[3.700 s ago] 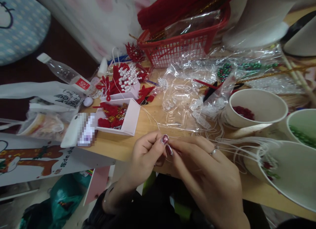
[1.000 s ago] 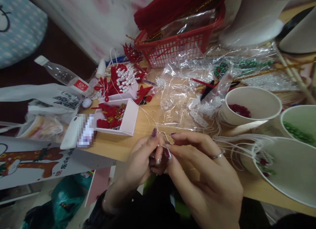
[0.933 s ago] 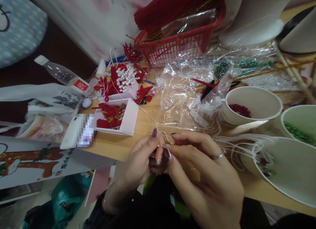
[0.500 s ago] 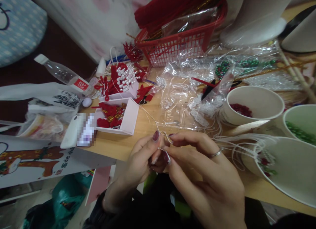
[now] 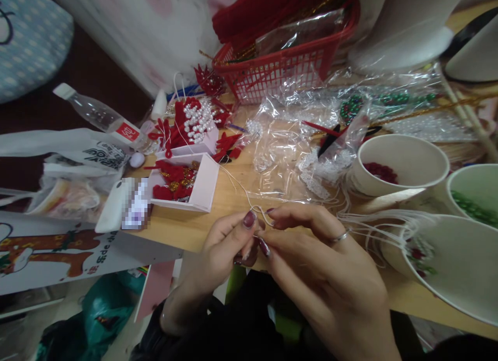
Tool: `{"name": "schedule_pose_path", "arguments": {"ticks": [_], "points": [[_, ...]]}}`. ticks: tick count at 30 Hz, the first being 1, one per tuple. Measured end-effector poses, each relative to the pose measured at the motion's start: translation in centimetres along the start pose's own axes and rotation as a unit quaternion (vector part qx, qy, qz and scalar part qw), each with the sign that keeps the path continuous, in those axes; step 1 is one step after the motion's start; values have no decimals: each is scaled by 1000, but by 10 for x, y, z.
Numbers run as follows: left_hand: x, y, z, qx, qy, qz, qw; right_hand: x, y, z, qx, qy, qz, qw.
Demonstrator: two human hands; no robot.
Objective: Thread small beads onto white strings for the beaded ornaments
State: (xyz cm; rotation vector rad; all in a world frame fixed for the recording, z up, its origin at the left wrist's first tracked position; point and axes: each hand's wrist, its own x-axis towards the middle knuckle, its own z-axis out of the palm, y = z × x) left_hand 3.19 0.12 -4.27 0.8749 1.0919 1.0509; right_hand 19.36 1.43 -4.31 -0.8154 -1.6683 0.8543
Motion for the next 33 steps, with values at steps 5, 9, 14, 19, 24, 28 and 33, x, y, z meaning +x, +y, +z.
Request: {"name": "schedule_pose_path", "arguments": {"ticks": [5,9,14,19,24,28,33], "points": [[-1,3,1,-1,4,-11,1000,-3,2,1,-64,1,-27,998],[1,6,6,-21,10,-22,999,-1,4,1,-108,3,-48,993],[4,6,9,-43,9,-39,998,1,4,1,-156,16,-84,984],[5,5,10,-64,41,-75,994,0,5,2,-156,8,-76,985],[5,7,12,-69,56,-88,992,0,2,2,-133,4,-40,990],[7,7,10,-78,63,-88,991,2,1,3,-129,-5,-40,991],[9,4,7,-54,54,-64,995,3,3,3,-137,-10,-78,987]]}}
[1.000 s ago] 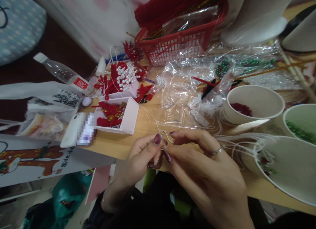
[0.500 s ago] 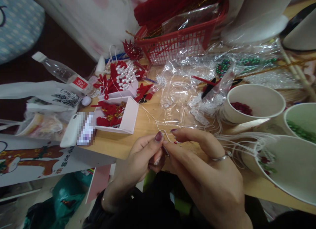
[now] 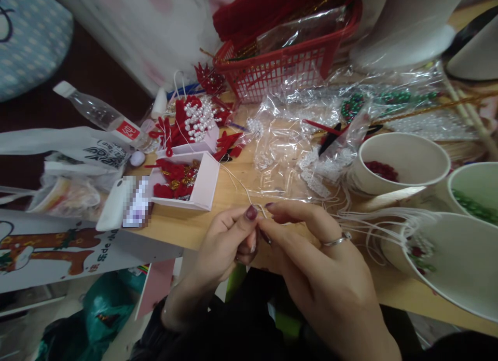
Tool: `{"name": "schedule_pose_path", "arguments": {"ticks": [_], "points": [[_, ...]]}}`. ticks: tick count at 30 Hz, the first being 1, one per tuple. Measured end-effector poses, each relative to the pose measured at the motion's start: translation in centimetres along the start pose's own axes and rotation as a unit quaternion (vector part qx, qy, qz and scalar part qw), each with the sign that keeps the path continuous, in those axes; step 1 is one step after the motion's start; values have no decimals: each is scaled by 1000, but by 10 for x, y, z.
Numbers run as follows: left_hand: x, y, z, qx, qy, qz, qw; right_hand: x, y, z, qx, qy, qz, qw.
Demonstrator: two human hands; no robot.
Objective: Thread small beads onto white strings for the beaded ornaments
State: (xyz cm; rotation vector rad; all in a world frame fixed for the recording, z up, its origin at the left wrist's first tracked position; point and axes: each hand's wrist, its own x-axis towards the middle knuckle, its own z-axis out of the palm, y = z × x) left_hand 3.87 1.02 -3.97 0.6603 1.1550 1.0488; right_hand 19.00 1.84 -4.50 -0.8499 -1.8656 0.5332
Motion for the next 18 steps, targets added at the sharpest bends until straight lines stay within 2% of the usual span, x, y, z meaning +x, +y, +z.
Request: {"name": "schedule_pose_path", "arguments": {"ticks": [6,11,13,15,18], "points": [[-3,-1,0,13,12,22,1000,-3,0,1,44,13,10,999],[-3,-2,1,11,-1,52,999,-2,0,2,43,31,11,999],[-3,1,4,-9,11,64,998,-2,1,3,30,38,15,999],[-3,8,6,-57,65,102,991,-3,4,4,-1,55,28,998],[-3,22,5,-147,190,193,951,-4,8,5,-60,95,75,991]]}}
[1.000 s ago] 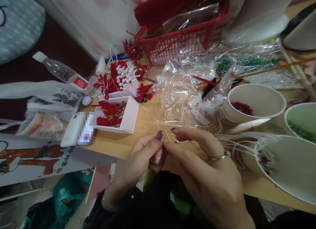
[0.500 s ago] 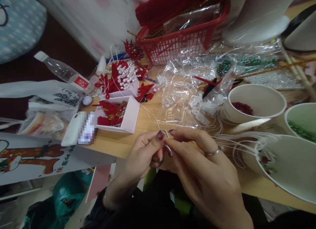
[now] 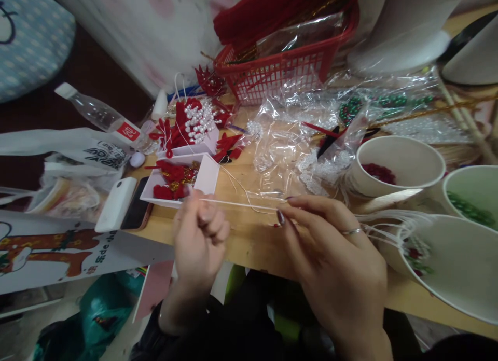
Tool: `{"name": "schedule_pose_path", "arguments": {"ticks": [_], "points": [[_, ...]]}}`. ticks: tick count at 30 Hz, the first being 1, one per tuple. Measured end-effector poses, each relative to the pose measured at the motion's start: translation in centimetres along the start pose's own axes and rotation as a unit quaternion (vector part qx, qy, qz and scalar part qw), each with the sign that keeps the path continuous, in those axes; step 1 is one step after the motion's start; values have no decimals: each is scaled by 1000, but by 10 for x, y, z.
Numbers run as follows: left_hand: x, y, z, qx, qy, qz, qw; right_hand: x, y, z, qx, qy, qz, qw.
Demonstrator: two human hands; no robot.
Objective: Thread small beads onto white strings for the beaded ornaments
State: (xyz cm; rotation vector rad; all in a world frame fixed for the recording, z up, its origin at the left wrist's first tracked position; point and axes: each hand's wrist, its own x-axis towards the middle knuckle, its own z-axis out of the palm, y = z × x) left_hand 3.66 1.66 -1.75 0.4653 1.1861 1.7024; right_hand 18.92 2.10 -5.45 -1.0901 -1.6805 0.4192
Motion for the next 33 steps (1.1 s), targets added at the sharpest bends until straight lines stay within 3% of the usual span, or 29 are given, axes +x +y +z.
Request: {"name": "schedule_pose_path", "arguments": {"ticks": [3,6,12,18,21,26,29,33], "points": [[4,10,0,-49,61,62,995,0,2,1,-37,30,47,998],[4,9,-2,-31,60,59,996,-1,-1,1,-40,37,53,997],[-4,-12,-4,102,-126,-97,982,-5,-17,0,74,-9,22,997],[-7,-22,-6,127,-169,-157,965,-7,-18,3,116,-27,17,993],[-6,-21,-6,103,-163,-188,963,-7,-18,4,120,-11,12,993],[0,-16,1,-63,-131,-326,934,-6,-17,1,93,11,19,995],[4,-13,6,-125,-88,-346,926,-4,-16,-1,78,35,19,996],[5,-14,13,-123,-25,-362,924,-5,-15,0,91,46,44,994]]}}
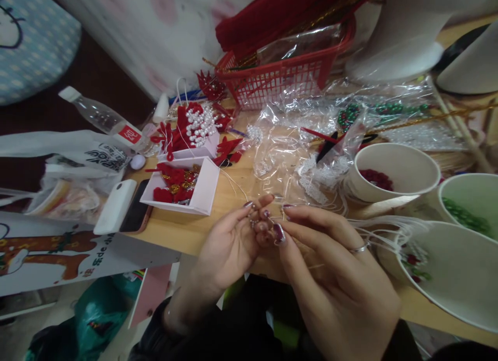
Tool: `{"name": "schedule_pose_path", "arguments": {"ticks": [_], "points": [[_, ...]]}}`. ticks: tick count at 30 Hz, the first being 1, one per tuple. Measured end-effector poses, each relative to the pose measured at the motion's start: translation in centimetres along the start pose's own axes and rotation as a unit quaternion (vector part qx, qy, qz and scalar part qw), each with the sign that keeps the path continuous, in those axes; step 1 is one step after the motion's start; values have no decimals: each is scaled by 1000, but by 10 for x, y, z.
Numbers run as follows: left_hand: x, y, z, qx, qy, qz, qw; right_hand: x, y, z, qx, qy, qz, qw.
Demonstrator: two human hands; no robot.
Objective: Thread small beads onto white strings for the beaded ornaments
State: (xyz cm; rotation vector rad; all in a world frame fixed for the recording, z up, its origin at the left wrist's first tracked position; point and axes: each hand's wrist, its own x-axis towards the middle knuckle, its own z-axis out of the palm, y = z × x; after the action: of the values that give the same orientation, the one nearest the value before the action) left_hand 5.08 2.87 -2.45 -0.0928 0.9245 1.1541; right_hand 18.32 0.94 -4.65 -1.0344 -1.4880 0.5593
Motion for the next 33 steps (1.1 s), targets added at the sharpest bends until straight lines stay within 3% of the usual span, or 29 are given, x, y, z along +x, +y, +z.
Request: {"name": "schedule_pose_path", "arguments": {"ticks": [6,10,14,17,23,33], "points": [[4,-4,-9,30,-61,35,997,0,1,1,-2,14,12,1000],[3,0,-20,62,-151,-25,986,0,-2,0,22,11,14,1000],[-1,4,-22,85,-278,-95,952,-1,-3,0,102,-19,64,993],[-4,4,-22,97,-333,-128,929,0,-2,-1,155,-52,96,982],[-4,3,-22,105,-358,-151,915,3,-2,-2,187,-82,104,973],[-7,2,-21,116,-350,-154,917,3,-5,-6,127,-85,30,988]]}}
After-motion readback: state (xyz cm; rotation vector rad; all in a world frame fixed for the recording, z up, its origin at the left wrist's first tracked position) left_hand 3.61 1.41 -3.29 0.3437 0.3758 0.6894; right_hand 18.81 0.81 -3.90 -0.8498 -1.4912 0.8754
